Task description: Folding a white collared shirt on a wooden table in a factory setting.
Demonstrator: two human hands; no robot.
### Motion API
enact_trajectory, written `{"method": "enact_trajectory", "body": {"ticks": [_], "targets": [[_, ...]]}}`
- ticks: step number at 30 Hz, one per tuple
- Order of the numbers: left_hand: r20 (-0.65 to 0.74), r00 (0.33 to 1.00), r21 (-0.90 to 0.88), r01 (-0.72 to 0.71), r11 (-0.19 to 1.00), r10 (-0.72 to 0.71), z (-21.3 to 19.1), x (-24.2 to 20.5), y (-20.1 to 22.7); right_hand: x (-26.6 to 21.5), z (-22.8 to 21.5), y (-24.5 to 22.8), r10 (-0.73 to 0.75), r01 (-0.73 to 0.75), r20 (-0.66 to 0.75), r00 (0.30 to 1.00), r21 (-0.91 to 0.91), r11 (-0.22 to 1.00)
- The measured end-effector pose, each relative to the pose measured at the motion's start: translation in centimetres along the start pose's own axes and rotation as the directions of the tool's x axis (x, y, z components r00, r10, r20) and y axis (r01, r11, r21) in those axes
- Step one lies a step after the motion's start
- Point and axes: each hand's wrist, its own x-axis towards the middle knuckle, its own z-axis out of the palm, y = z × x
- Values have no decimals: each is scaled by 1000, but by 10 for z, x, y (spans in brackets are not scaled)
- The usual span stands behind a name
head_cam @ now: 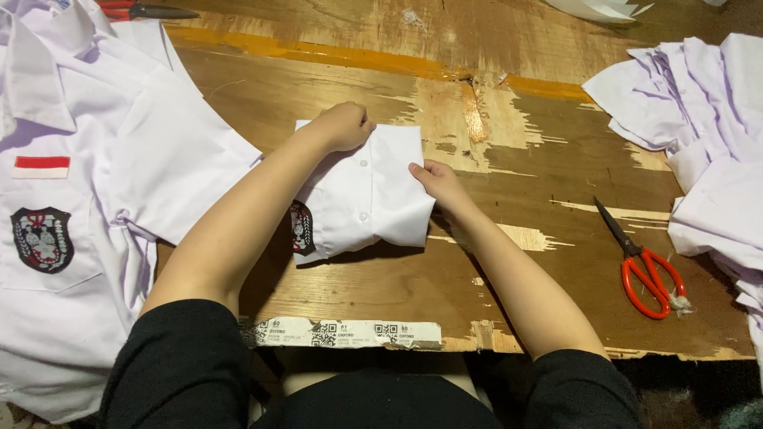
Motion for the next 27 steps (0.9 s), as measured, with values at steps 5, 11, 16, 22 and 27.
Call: {"method": "enact_trajectory", "body": {"ticks": [5, 11, 16, 22, 27], "targets": [[-13, 1000, -79, 23, 997, -24, -9, -10, 3, -14, 7, -15, -14, 14, 0, 1000, -8, 1000], [-45, 998, -29, 31, 999, -32, 20, 7, -14, 6, -4, 13, -31, 32, -19, 999, 21, 999], [-56, 998, 56, 34, 998, -31, 16, -5, -6, -38, -8, -17, 61, -64, -43, 997, -54, 997], [17, 992, 34, 127, 991, -128, -14, -48, 47, -96, -8, -24, 117, -117, 5, 993, 129, 985], [-78, 983, 108, 172, 979, -164, 20, -48, 43, -141, 17, -22, -212, 205, 16, 977, 181, 962]]}}
